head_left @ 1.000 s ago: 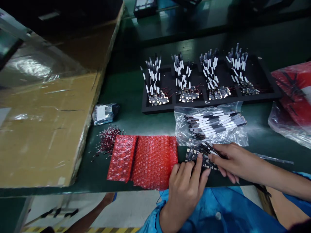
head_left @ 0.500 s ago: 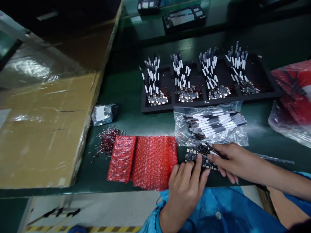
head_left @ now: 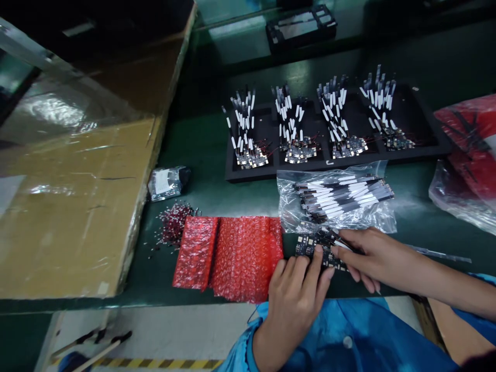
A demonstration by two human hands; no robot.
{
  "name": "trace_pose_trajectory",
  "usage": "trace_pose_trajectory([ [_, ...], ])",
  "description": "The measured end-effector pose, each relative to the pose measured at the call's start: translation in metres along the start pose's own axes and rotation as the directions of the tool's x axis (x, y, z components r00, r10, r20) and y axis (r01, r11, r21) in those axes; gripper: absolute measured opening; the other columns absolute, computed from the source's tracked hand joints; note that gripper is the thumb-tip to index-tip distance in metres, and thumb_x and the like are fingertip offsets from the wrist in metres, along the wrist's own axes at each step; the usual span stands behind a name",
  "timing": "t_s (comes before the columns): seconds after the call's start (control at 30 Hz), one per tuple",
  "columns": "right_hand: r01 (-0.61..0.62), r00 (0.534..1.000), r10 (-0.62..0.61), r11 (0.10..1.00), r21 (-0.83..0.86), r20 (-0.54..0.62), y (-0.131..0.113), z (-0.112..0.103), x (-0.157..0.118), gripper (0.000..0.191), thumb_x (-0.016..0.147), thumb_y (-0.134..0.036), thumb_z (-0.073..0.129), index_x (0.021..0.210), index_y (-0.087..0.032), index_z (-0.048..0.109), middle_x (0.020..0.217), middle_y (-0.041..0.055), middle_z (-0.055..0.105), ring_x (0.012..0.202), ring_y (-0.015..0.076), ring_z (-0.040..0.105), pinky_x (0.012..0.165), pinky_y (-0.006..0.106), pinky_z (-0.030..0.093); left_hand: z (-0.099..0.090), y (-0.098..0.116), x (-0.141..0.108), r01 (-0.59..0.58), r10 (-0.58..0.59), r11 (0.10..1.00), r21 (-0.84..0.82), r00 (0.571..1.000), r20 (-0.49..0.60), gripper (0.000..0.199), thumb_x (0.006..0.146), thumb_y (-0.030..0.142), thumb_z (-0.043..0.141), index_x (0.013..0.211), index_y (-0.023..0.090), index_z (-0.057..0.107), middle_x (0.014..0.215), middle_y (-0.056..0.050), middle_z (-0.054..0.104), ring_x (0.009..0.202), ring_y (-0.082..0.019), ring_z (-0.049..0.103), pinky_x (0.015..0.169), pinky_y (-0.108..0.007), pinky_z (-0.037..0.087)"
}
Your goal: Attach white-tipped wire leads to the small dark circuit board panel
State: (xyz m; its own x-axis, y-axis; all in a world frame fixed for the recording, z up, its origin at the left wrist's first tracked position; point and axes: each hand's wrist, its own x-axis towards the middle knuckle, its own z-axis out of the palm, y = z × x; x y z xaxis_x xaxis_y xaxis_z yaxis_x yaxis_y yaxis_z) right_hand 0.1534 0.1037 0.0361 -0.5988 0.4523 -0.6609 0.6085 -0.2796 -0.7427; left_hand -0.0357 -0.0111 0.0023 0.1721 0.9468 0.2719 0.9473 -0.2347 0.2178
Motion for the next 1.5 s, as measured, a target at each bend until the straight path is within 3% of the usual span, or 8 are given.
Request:
trace_pose_trajectory([
  [0.23, 0.013, 1.000, -0.013, 1.000, -0.005, -0.006, -0.0020, -0.0003, 0.0004, 0.029, 0.099, -0.043, 0.056, 0.077, -0.025, 0.054, 0.056, -0.0054, 0.068, 0.038, 0.0134, 0.065, 0.037, 0.020, 0.050, 0.0016, 0.0011, 0.0003, -0.028, 0.029, 0.998, 0.050, 0.999, -0.024, 0.038, 0.095, 0.047, 0.059, 0.128, 0.027, 0.060, 0.084, 0.002, 0.069, 0.071, -0.014, 0.062, 0.064, -0.031, 0.052],
  [0.4, 0.025, 1.000, -0.025, 1.000, -0.008, -0.008, 0.0038, 0.0006, 0.0015, 0.027, 0.100, -0.043, 0.054, 0.081, -0.024, 0.054, 0.057, -0.0056, 0.068, 0.038, 0.0138, 0.065, 0.035, 0.020, 0.048, 0.0043, -0.0016, -0.0041, -0.031, 0.032, 0.999, 0.029, 0.999, -0.033, 0.049, 0.094, 0.047, 0.062, 0.136, 0.023, 0.055, 0.089, 0.001, 0.071, 0.074, -0.013, 0.063, 0.066, -0.030, 0.054],
  [0.6, 0.025, 1.000, -0.025, 1.000, -0.007, 0.001, 0.0027, 0.0003, 0.0012, 0.030, 0.102, -0.045, 0.051, 0.082, -0.023, 0.054, 0.056, -0.0061, 0.067, 0.039, 0.0137, 0.066, 0.036, 0.019, 0.049, -0.0004, -0.0014, -0.0059, -0.022, 0.023, 1.000, 0.012, 0.999, -0.042, 0.050, 0.094, 0.048, 0.061, 0.139, 0.029, 0.052, 0.092, 0.001, 0.072, 0.073, -0.013, 0.064, 0.068, -0.030, 0.055],
  [0.9, -0.007, 1.000, 0.007, 1.000, -0.009, 0.000, 0.0005, 0.0004, 0.0020, 0.030, 0.101, -0.043, 0.053, 0.078, -0.024, 0.053, 0.055, -0.0053, 0.068, 0.038, 0.0145, 0.065, 0.037, 0.020, 0.047, -0.0009, -0.0045, -0.0087, -0.041, 0.038, 0.998, -0.052, 0.997, -0.066, 0.056, 0.091, 0.045, 0.066, 0.140, 0.025, 0.050, 0.093, 0.001, 0.072, 0.073, -0.013, 0.064, 0.067, -0.029, 0.055],
  [1.5, -0.017, 1.000, 0.017, 1.000, -0.005, 0.010, 0.0009, -0.0008, -0.0004, 0.030, 0.101, -0.045, 0.055, 0.078, -0.025, 0.054, 0.057, -0.0059, 0.069, 0.039, 0.0139, 0.064, 0.038, 0.021, 0.047, -0.0024, -0.0041, -0.0081, -0.014, 0.006, 0.995, -0.101, 0.997, -0.071, 0.050, 0.091, 0.043, 0.066, 0.138, 0.030, 0.052, 0.091, 0.002, 0.072, 0.072, -0.013, 0.064, 0.065, -0.030, 0.055],
])
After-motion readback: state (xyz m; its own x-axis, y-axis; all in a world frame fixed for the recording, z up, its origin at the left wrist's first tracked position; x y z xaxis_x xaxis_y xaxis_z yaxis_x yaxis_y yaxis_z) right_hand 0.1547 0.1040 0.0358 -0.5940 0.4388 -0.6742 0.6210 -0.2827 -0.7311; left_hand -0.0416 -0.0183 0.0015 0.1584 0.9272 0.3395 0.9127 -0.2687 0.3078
